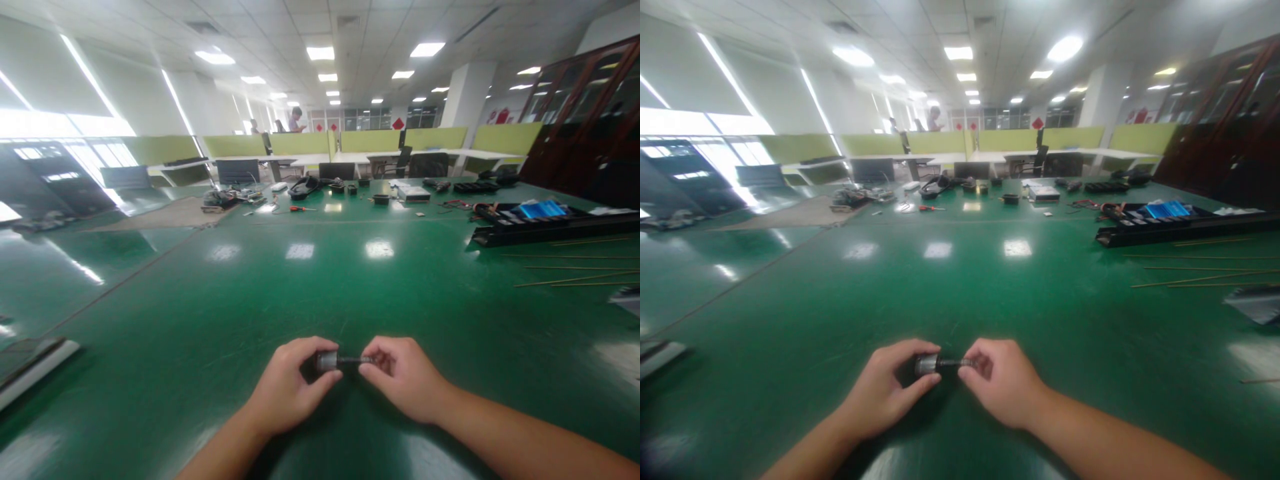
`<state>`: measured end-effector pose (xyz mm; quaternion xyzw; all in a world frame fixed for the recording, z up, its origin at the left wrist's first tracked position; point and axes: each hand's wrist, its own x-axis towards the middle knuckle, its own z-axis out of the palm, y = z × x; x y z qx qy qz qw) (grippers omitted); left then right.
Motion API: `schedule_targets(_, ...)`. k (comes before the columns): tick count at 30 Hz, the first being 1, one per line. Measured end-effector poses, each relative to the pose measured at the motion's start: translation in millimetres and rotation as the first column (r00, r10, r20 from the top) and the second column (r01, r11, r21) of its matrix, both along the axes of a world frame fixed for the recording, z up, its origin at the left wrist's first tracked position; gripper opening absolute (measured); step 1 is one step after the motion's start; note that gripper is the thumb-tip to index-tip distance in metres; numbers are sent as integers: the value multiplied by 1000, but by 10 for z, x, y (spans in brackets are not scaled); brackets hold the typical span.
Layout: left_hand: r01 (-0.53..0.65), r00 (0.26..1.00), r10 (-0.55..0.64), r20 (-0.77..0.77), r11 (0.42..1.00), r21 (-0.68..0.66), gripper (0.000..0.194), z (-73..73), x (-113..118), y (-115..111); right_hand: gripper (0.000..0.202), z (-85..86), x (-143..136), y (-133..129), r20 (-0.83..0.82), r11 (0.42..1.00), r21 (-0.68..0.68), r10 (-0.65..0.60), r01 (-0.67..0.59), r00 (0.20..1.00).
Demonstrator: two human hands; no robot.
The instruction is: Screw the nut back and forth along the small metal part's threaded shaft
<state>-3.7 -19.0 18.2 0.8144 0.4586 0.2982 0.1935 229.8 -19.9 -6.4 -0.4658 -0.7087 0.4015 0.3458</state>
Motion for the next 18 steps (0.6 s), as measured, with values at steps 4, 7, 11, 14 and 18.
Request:
schedule_targets(4,3,1000,-3,3,1000,-13,22,0,-5,1,10,4,3,-2,-6,1000,-3,4,-4,1000)
schedule_targets(7,4,1000,-3,7,1000,-21,22,3,-6,6,10,10,5,1,-10,1000,-2,1,-1,1000)
schedule_targets(11,3,1000,-2,10,1000,-11,23,4,-11,12,10,14,4,6,-2,1000,6,-6,6,1000)
schedule_targets(14,3,1000,-3,8,1000,3,23,5,-21,18,11,16,1,2,-7,1000,12,-8,8,1000)
schedule_targets(18,1,1000,-1,19,1000,23,23,4,-31,26,12,14,-1,-6,-14,1000,18,-17,17,1000)
